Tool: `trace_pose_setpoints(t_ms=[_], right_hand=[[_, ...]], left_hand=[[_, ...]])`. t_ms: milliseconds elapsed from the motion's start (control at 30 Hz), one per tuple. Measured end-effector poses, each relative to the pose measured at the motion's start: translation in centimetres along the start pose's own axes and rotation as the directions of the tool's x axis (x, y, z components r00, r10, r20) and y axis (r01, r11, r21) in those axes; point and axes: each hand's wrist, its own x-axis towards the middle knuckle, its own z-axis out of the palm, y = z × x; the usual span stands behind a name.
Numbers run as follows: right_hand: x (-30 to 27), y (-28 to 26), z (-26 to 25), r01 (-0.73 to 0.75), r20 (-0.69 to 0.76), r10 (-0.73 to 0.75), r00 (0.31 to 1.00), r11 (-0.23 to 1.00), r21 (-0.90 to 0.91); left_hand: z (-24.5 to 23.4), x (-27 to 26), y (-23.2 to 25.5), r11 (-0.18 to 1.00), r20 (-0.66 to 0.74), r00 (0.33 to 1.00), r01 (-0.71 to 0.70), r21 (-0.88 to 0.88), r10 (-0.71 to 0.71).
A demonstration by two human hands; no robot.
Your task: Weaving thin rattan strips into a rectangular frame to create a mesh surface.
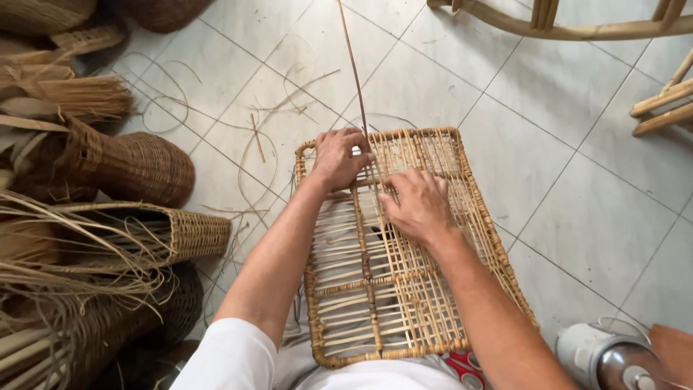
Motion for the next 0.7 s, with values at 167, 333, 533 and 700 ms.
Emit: trace_pose_setpoints(t_ms=[167,333,533,700], right_hand=[[-0.4,-1.9,2.1,0.06,-0.198,-0.045,0.979,0.996,0.069],[-0.9,-0.9,2.5,0.07,-0.247,0.0,0.969,0.959,0.273],[-0.7,-0.2,2.9,0.047,-0.233,0.048,0.971,0.921,0.386],[-0.8,0.2,2.6,0.05,-0.252,0.053,0.966,0.922,0.385]], left_hand=[[-1.9,0.3,1.3,0.996,0.02,1.0,0.007,-0.091,-0.005],[-3.1,0.2,2.3,0.957,0.019,0.997,0.073,-0.28,-0.07],[-5.4,-0.2,6.4,0.91,-0.043,0.985,0.137,-0.392,-0.167],[-7.5,-0.5,7.0,0.971,-0.244,0.94,-0.223,0.084,0.236]])
